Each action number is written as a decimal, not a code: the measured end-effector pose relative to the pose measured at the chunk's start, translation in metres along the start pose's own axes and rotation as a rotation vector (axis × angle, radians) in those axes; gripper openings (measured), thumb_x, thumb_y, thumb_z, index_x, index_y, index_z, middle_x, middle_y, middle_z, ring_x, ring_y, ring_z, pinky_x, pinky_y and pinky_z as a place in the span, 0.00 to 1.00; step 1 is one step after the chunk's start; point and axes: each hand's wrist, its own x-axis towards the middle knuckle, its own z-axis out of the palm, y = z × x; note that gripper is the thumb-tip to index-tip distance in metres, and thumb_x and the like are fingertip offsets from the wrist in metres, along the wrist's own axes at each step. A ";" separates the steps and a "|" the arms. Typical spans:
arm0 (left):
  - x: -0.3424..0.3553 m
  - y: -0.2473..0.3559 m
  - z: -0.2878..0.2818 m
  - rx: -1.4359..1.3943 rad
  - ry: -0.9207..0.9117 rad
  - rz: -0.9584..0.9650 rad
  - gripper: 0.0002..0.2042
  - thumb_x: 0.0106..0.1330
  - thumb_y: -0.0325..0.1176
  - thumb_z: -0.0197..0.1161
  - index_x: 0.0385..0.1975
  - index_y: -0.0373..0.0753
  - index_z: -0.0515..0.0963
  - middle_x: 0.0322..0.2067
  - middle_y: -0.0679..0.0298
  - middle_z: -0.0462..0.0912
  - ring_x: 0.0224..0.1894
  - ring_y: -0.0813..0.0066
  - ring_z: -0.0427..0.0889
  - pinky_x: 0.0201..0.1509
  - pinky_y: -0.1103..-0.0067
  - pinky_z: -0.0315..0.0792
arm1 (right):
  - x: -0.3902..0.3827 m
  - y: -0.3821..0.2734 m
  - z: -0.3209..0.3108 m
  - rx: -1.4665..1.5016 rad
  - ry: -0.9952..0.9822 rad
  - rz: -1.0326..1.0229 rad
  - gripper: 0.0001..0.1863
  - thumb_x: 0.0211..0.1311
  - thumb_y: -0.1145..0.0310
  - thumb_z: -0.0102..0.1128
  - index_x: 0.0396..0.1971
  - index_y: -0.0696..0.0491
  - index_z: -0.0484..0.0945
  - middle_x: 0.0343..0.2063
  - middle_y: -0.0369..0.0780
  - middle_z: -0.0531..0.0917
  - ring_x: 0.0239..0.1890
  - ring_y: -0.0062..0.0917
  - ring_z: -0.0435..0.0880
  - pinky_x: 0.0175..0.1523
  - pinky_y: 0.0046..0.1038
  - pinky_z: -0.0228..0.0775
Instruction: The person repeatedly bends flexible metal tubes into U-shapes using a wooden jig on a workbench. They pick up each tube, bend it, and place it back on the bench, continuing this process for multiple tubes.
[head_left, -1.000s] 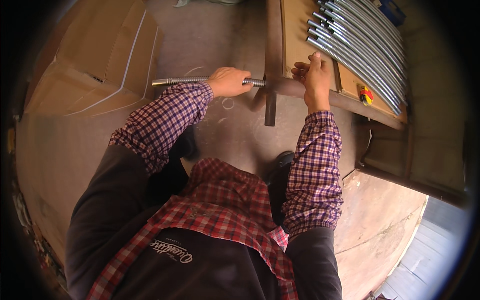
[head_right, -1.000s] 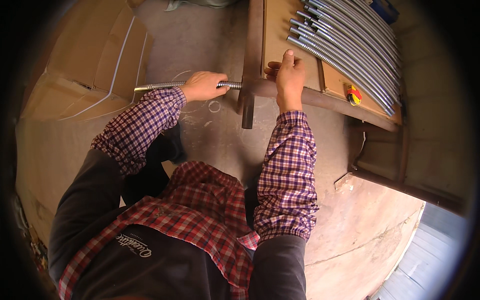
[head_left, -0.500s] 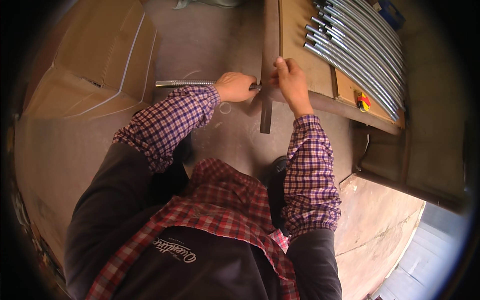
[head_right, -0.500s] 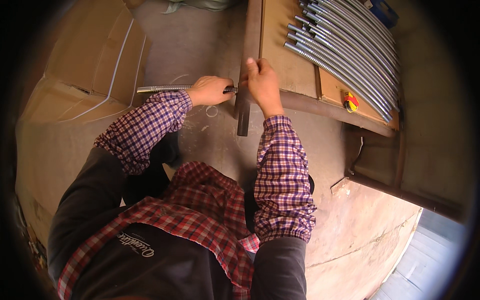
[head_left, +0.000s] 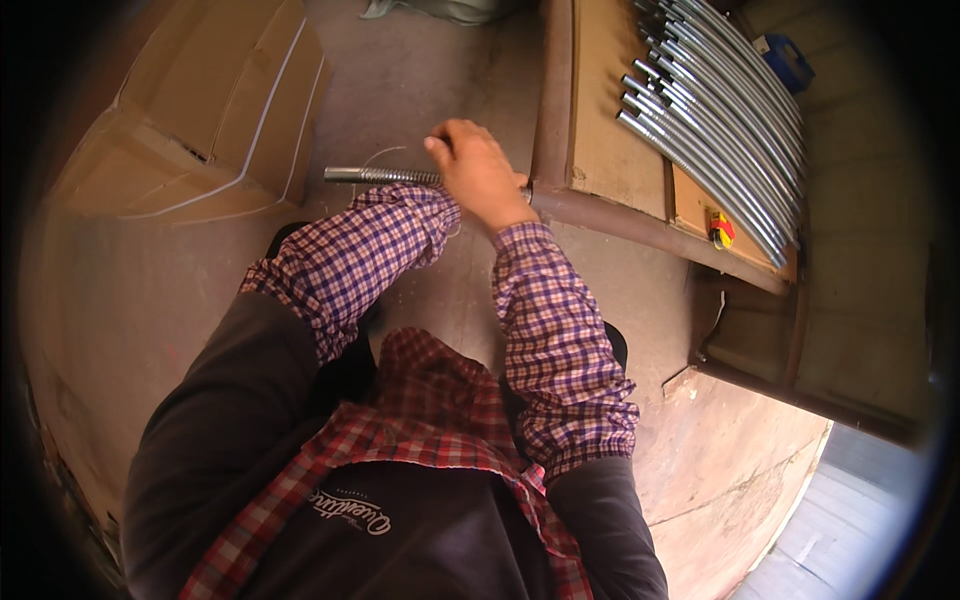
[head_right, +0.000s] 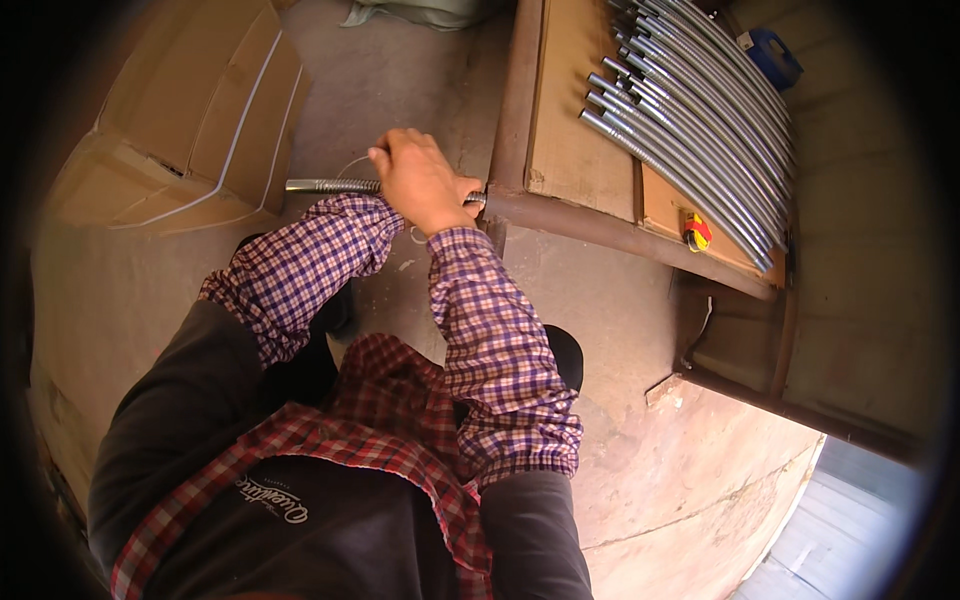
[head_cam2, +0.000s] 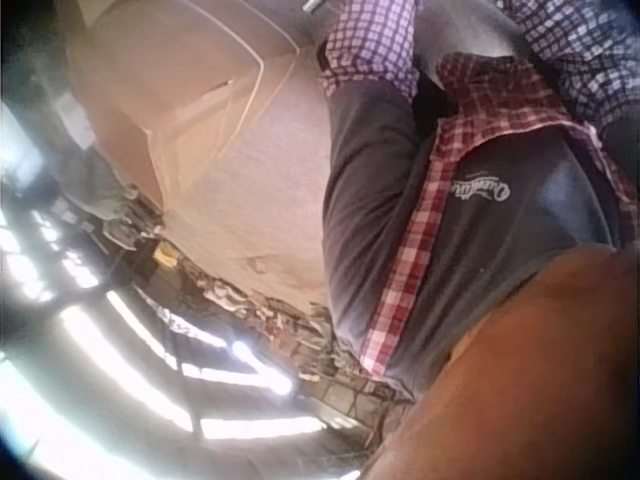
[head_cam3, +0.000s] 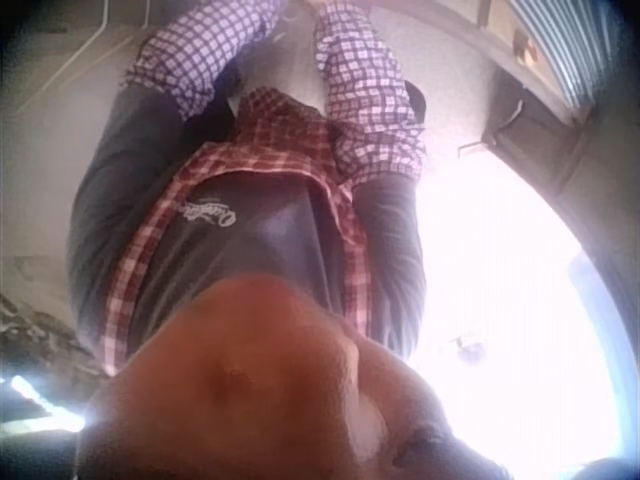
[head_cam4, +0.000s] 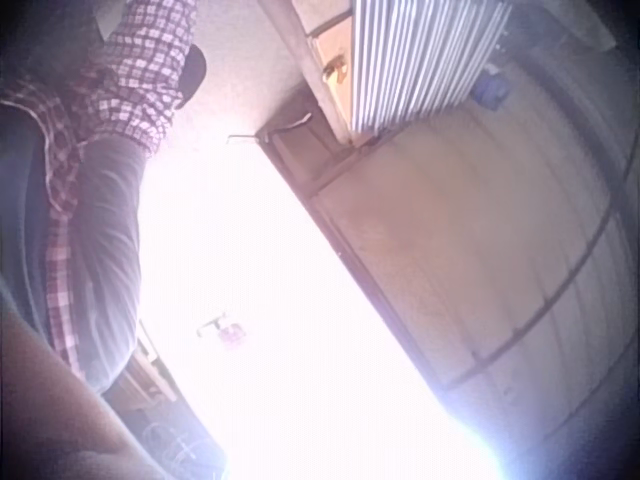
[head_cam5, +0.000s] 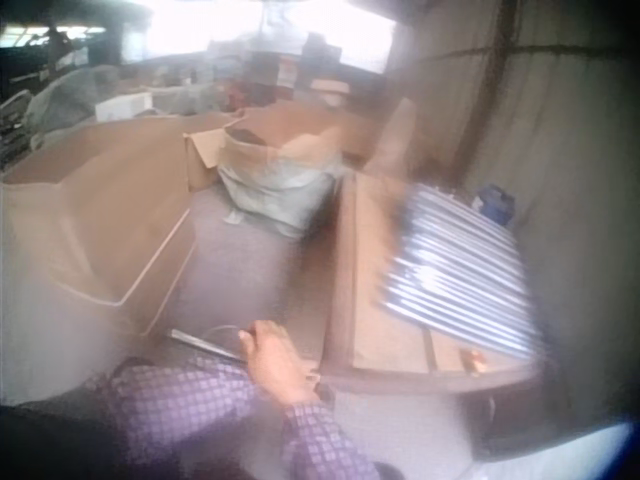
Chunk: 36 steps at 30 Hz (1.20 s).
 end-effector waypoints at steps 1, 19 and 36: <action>0.003 0.003 0.004 0.019 0.001 -0.012 0.16 0.62 0.47 0.63 0.41 0.42 0.82 0.33 0.52 0.86 0.38 0.49 0.85 0.46 0.59 0.76 | 0.001 -0.002 0.009 0.011 -0.038 -0.008 0.12 0.68 0.64 0.59 0.40 0.57 0.82 0.43 0.48 0.83 0.50 0.45 0.79 0.57 0.42 0.70; 0.007 0.000 0.003 0.026 -0.074 -0.103 0.13 0.60 0.45 0.61 0.35 0.43 0.82 0.31 0.54 0.86 0.37 0.49 0.85 0.43 0.56 0.75 | 0.015 -0.019 0.035 0.106 -0.247 0.050 0.16 0.69 0.61 0.57 0.44 0.59 0.83 0.47 0.50 0.84 0.55 0.46 0.79 0.61 0.42 0.69; -0.004 0.019 -0.016 0.131 -0.167 -0.033 0.17 0.68 0.44 0.57 0.41 0.35 0.81 0.37 0.48 0.87 0.41 0.51 0.86 0.47 0.57 0.77 | 0.037 -0.055 0.062 -0.241 -0.597 -0.026 0.14 0.62 0.54 0.67 0.40 0.49 0.86 0.38 0.45 0.88 0.47 0.39 0.86 0.51 0.40 0.76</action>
